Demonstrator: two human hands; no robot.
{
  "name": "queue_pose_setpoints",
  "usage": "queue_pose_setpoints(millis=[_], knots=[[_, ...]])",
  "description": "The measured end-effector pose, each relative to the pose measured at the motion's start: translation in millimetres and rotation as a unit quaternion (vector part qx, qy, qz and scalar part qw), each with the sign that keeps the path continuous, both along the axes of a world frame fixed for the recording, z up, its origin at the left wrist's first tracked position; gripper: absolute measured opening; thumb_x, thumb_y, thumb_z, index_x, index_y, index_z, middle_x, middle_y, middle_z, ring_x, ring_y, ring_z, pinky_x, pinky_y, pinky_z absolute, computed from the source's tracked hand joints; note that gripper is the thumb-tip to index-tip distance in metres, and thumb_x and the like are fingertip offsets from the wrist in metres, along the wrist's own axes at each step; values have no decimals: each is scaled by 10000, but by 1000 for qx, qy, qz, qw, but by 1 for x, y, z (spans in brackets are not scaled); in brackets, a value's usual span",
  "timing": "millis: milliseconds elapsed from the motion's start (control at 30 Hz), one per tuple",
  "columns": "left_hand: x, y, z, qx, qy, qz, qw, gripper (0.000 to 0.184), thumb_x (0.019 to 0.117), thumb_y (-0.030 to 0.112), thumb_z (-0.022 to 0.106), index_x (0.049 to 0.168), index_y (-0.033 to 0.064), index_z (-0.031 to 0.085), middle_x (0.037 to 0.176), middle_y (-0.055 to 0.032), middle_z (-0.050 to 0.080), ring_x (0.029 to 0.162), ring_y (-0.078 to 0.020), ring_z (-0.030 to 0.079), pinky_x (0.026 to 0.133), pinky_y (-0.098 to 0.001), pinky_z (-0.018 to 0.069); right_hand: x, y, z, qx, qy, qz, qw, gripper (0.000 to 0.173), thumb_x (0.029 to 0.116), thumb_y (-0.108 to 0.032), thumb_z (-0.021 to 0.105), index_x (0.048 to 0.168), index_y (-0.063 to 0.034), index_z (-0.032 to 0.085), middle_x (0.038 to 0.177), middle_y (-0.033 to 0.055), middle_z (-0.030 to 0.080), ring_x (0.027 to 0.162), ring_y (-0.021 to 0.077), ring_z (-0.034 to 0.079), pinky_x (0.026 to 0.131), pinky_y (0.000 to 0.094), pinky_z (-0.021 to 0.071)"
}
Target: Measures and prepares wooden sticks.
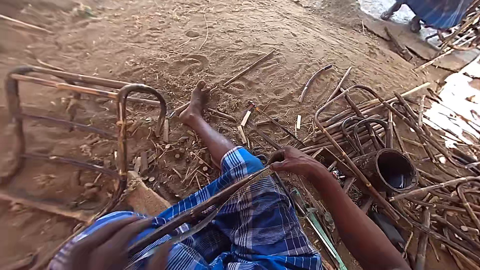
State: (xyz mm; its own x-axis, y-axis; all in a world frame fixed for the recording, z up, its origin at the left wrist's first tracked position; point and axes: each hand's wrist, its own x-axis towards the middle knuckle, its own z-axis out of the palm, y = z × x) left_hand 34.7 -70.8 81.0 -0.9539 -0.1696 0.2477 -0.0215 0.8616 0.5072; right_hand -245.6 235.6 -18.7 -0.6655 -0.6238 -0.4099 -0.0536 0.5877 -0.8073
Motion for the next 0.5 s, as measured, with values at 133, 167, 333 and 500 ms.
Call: queue_pose_setpoints(millis=[133, 167, 333, 500], knots=[[-103, 55, -33, -74, -45, -187, 978, 409, 981, 434, 595, 1376, 331, 627, 1412, -47, 569, 1228, -312, 594, 943, -562, 534, 12, -13, 31, -9, 40, 1, 999, 120, 935, -234, 697, 955, -163, 791, 815, -20, 718, 737, 87, 655, 693, 366, 540], [-121, 59, -42, -79, -60, -219, 971, 420, 994, 408, 590, 1411, 360, 598, 1394, -23, 577, 1169, -272, 622, 904, -526, 561, 14, -13, 36, -11, 49, -1, 999, 123, 930, -254, 700, 953, -175, 793, 817, -27, 720, 744, 89, 660, 696, 377, 546], [-145, 59, -69, -54, -72, -271, 959, 416, 1043, 311, 486, 1449, 353, 565, 1221, -1, 639, 915, -162, 685, 685, -418, 605, 22, -13, 53, -12, 65, 2, 998, 141, 946, -282, 694, 968, -178, 786, 817, -33, 715, 731, 78, 657, 692, 352, 553], [-136, 46, -69, -37, -69, -257, 963, 463, 1018, 283, 453, 1465, 347, 555, 1132, -9, 615, 837, -129, 654, 616, -361, 585, 23, -33, 56, -14, 55, 20, 998, 133, 942, -283, 699, 963, -182, 782, 806, -37, 705, 725, 75, 649, 675, 344, 541]])
